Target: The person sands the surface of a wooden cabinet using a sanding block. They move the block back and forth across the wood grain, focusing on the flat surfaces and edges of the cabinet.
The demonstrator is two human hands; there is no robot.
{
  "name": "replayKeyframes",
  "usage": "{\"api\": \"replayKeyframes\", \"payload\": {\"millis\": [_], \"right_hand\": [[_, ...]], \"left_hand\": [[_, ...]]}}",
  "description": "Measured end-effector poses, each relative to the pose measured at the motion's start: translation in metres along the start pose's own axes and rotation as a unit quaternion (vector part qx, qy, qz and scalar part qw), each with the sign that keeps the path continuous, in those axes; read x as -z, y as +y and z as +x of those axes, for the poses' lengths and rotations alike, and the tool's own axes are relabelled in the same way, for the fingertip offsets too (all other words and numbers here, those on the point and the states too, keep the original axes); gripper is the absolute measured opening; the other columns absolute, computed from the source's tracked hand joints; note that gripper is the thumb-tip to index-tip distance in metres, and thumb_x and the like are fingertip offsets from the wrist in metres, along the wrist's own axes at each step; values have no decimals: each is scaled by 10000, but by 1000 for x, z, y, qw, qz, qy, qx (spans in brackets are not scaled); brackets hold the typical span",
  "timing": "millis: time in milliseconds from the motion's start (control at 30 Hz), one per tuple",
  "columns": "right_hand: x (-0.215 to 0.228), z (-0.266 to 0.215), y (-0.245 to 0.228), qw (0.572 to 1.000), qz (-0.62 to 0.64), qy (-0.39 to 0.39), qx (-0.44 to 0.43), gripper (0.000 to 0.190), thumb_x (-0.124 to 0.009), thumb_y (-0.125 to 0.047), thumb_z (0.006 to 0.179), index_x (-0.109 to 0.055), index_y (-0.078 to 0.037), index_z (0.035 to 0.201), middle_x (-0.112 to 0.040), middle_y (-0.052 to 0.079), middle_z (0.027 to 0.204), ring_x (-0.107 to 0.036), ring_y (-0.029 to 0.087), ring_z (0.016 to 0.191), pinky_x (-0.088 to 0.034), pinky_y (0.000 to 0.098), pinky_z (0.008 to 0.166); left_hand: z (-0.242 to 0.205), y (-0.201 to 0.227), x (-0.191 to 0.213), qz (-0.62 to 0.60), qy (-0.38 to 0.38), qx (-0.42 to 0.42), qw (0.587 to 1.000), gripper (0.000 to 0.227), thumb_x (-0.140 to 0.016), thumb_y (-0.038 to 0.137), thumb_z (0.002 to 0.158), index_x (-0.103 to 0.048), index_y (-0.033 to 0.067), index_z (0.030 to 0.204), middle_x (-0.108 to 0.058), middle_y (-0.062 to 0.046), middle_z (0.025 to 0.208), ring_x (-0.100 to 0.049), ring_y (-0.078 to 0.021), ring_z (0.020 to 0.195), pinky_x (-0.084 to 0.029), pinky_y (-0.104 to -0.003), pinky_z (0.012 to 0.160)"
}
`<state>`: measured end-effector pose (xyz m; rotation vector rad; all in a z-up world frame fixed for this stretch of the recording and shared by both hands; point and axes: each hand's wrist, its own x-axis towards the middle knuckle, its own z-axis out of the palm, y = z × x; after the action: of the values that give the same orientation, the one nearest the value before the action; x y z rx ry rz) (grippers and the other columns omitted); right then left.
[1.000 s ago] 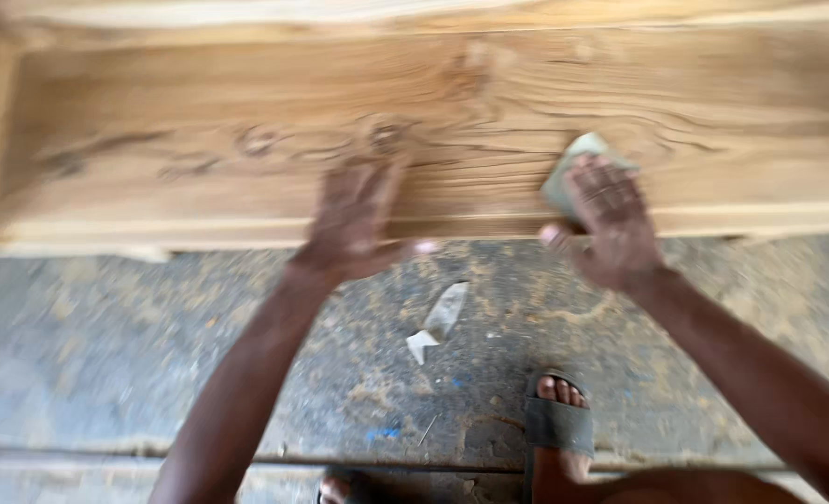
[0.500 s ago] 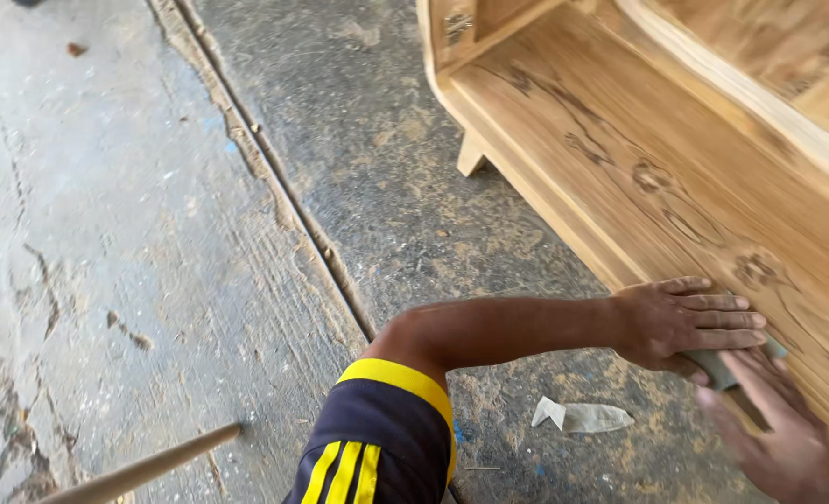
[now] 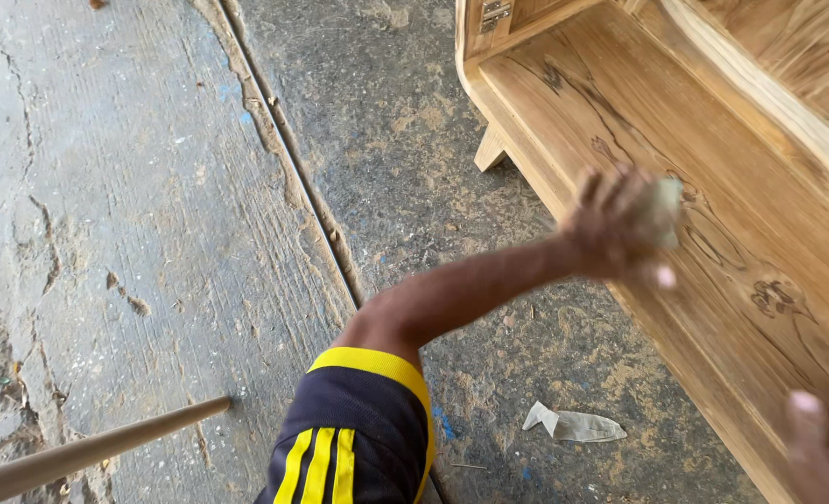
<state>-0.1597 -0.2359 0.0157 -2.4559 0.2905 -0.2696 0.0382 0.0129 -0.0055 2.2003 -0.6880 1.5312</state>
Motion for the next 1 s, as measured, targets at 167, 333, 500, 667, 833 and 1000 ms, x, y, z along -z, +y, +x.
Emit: {"api": "replayKeyframes", "payload": {"millis": [167, 333, 500, 667, 833, 1000], "right_hand": [[-11, 15, -19, 963, -207, -49, 167, 727, -357, -510, 934, -485, 17, 1417, -421, 245, 1512, -298, 377, 1450, -158, 494, 1177], [-2, 7, -77, 934, -253, 60, 246, 600, -509, -360, 1005, -661, 95, 1364, -624, 272, 1453, -501, 376, 1462, -298, 466, 1262], [-6, 8, -81, 912, -291, 94, 273, 563, -535, -342, 1009, -709, 78, 1340, -680, 248, 1424, -577, 365, 1434, -372, 446, 1264], [-28, 16, 5, 917, -197, 109, 330, 524, -577, -214, 997, -685, 226, 1261, -655, 372, 1356, -582, 482, 1364, -453, 497, 1213], [-30, 19, 9, 928, -136, 80, 339, 487, -629, -79, 951, -632, 316, 1236, -599, 447, 1358, -568, 518, 1332, -427, 519, 1224], [-18, 16, -12, 918, -210, 81, 327, 500, -604, -179, 962, -674, 234, 1236, -653, 386, 1332, -591, 499, 1338, -464, 502, 1192]], "left_hand": [[4, 21, 34, -144, -339, -113, 923, 743, -109, 733, 831, -179, 282, 1418, 82, -65, 1576, 103, -345, 1444, 102, -610, 1132], [17, -100, 17, -62, -242, 26, 968, 744, -149, 809, 763, -531, 178, 863, -469, -30, 805, -460, -158, 805, -440, -354, 746], [50, -143, 27, 39, -539, 329, 774, 981, 68, 731, 648, -123, 244, 1477, 56, -170, 1541, 44, -400, 1412, 81, -645, 1074], [21, -61, 32, 30, -410, 89, 907, 897, -173, 800, 688, -384, 20, 1077, -383, -193, 1103, -369, -330, 1039, -281, -492, 963], [-6, -80, 27, -55, -408, -9, 911, 1061, -369, 888, 717, -314, 31, 1341, -341, -196, 1421, -353, -344, 1331, -229, -491, 1180], [22, -193, 26, 90, -521, 249, 811, 925, -99, 727, 843, -66, 50, 1472, -63, -181, 1546, -57, -331, 1439, -49, -548, 1135]]}}
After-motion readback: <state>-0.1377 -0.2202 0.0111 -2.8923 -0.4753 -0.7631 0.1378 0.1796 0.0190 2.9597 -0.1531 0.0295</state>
